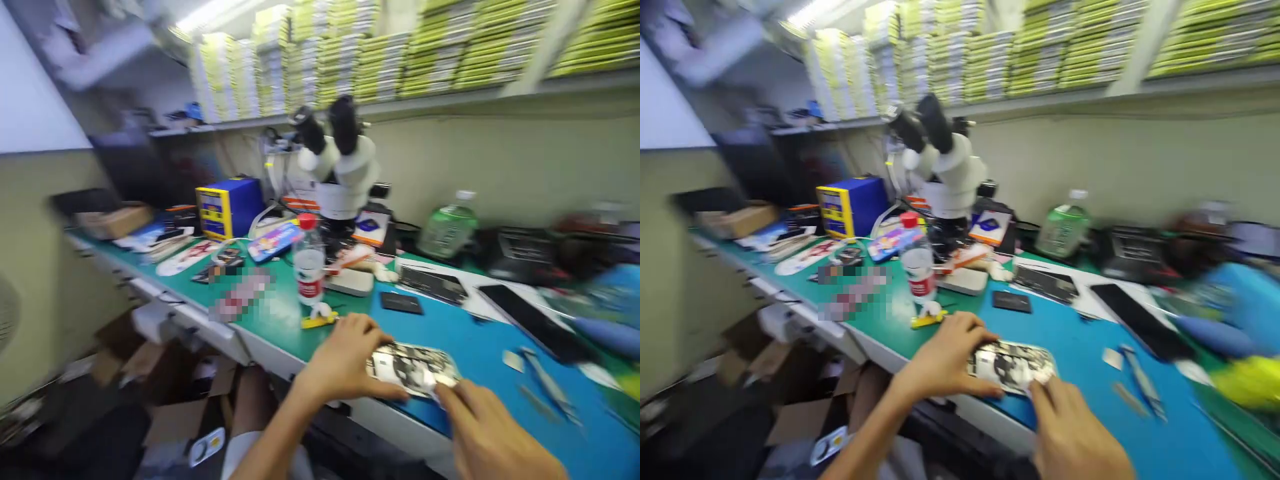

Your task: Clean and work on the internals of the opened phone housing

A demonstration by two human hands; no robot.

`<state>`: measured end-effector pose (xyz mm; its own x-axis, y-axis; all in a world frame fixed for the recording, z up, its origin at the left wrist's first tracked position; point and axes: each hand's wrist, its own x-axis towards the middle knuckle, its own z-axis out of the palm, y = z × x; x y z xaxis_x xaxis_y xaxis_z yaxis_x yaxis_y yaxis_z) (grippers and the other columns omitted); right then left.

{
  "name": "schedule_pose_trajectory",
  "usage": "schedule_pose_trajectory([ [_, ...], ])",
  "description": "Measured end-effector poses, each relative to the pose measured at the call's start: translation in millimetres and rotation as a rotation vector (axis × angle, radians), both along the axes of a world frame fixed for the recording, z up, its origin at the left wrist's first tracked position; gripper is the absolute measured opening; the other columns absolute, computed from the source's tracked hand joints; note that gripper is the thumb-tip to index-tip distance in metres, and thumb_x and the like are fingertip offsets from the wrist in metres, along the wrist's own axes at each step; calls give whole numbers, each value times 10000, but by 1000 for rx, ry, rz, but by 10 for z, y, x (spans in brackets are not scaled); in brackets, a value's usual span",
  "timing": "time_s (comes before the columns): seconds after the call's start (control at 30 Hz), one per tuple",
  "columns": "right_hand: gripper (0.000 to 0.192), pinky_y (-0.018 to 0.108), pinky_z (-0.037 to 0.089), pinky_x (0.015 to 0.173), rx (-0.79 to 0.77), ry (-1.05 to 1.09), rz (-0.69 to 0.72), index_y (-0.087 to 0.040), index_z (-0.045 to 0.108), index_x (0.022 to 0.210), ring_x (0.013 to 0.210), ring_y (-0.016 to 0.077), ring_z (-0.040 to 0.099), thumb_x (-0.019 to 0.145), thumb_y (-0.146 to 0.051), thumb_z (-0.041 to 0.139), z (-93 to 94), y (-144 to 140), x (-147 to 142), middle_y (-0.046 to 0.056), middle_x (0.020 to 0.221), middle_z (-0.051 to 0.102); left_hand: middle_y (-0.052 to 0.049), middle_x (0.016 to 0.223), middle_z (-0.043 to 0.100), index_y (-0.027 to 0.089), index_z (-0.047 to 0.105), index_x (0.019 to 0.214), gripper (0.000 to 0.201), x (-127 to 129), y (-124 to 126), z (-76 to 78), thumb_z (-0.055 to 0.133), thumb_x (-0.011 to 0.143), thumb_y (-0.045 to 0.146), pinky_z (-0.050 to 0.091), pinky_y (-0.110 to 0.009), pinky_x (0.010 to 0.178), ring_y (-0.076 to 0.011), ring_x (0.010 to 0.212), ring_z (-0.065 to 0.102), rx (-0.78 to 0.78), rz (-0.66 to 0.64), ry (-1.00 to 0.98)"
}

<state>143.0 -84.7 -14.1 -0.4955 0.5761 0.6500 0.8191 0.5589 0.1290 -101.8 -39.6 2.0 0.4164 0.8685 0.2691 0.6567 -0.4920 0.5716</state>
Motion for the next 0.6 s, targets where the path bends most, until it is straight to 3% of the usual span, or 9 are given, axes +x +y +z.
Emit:
schedule_pose_trajectory([
  [0.1, 357, 323, 479, 626, -57, -27, -131, -179, 667, 1022, 790, 220, 634, 846, 75, 487, 95, -102, -23, 81, 919, 678, -98, 1267, 622, 252, 677, 1366, 716, 39, 5, -49, 893, 779, 602, 465, -503, 1088, -342, 1243, 543, -38, -44, -54],
  [0.23, 435, 313, 491, 646, -101, -79, -176, -181, 662, 1067, 804, 218, 627, 780, 96, 487, 135, -110, -116, 64, 925, 678, -93, 1283, 598, 262, 652, 1386, 672, 61, 19, -95, 891, 808, 509, 453, -530, 1092, -348, 1257, 514, -72, -52, -45],
  [0.6, 320, 320, 485, 650, -173, -40, -152, -180, 665, 1094, 802, 200, 611, 949, 27, 469, 163, -149, -88, 57, 939, 658, -83, 1309, 600, 275, 644, 1406, 703, 58, -3, -125, 892, 805, 541, 469, -512, 1102, -330, 1270, 526, -41, -25, -22],
])
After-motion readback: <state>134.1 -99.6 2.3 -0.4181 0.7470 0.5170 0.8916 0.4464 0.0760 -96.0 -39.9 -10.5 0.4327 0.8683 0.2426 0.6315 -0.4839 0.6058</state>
